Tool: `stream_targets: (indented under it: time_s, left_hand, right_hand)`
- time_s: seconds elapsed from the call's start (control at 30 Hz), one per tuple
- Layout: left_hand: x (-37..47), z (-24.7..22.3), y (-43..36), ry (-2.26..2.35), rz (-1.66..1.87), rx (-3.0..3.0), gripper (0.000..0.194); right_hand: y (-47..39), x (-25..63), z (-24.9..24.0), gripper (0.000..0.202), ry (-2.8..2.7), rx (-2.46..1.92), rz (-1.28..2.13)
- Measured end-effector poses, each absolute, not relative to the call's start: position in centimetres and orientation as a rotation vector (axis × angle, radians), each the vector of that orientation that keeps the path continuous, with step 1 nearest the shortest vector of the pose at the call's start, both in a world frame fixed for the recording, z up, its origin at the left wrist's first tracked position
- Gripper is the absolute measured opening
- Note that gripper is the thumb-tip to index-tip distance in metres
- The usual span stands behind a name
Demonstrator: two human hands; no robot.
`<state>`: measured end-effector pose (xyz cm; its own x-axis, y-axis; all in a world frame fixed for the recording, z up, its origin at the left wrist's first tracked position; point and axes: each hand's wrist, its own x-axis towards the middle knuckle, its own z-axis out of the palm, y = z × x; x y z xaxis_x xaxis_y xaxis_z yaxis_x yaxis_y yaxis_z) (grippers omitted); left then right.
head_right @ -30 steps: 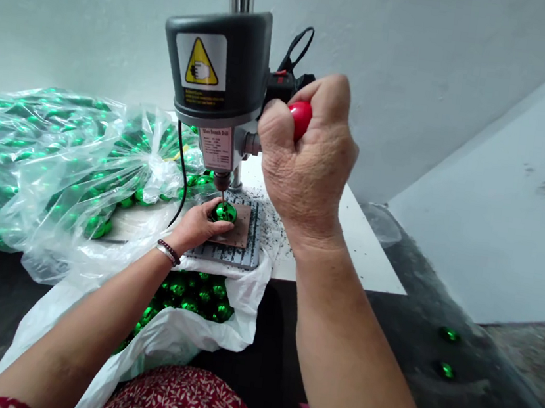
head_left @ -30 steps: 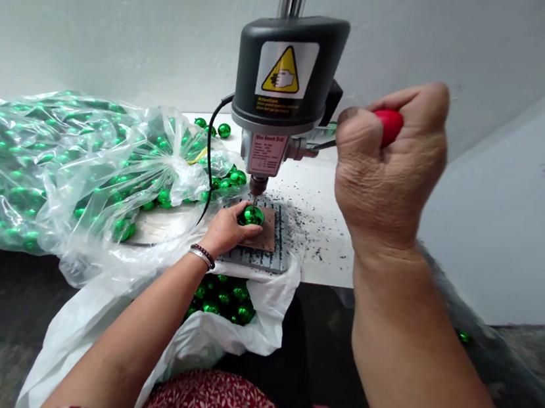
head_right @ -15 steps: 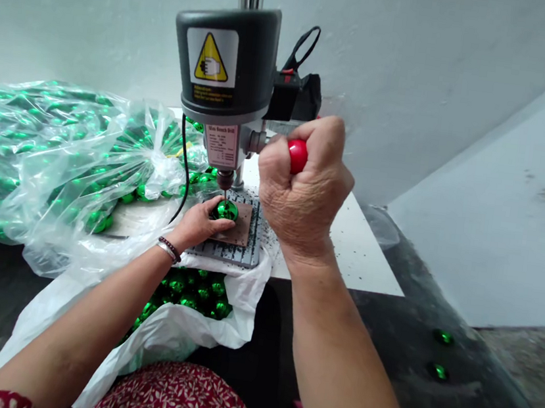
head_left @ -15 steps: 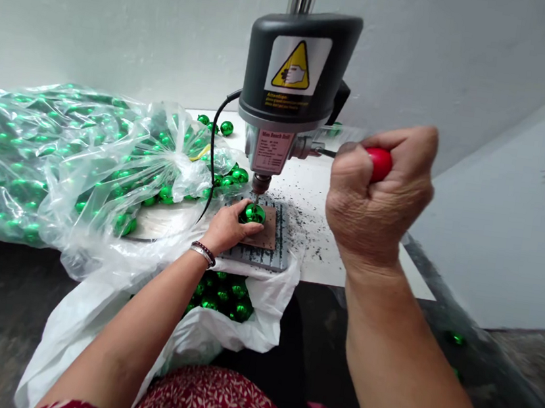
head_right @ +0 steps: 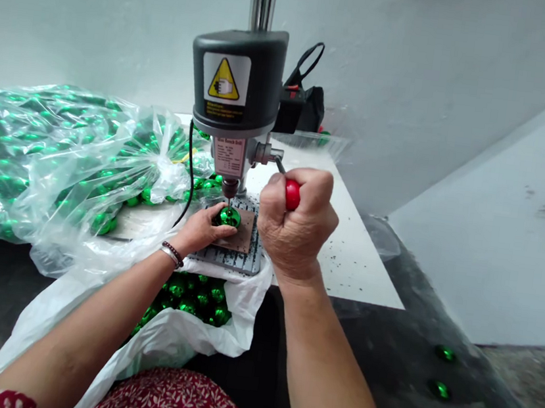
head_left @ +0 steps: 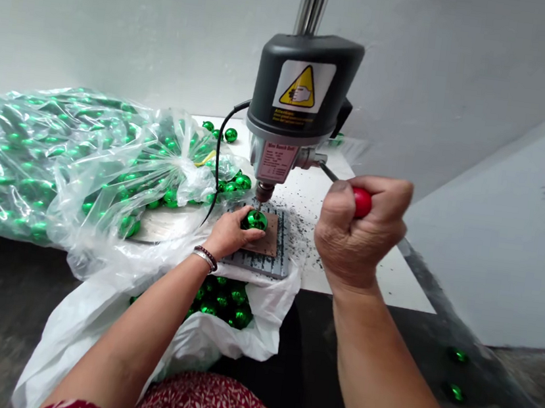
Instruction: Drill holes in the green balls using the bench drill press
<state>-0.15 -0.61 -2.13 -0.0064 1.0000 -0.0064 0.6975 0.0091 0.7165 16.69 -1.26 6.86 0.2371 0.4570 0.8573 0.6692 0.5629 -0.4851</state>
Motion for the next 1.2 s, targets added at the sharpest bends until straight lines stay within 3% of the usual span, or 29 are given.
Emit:
stream_targets:
  time_s: [0.67, 1.0, 1.2]
  left_hand:
    - [0.0, -2.2, -0.7, 1.790, 0.753, 1.739, 0.050]
    - [-0.5, -2.0, -1.9, 1.636, 0.908, 1.660, 0.046]
    - [-3.6, -1.1, -6.6, 1.512, 0.786, 1.825, 0.054]
  right_hand:
    - [-1.2, 16.1, 3.3, 0.014, -1.345, -0.944, -0.309]
    - [2.1, 15.9, 13.4, 0.015, -1.351, -1.165, -0.110]
    - [2.3, 16.1, 13.3, 0.012, -1.352, -1.192, -0.079]
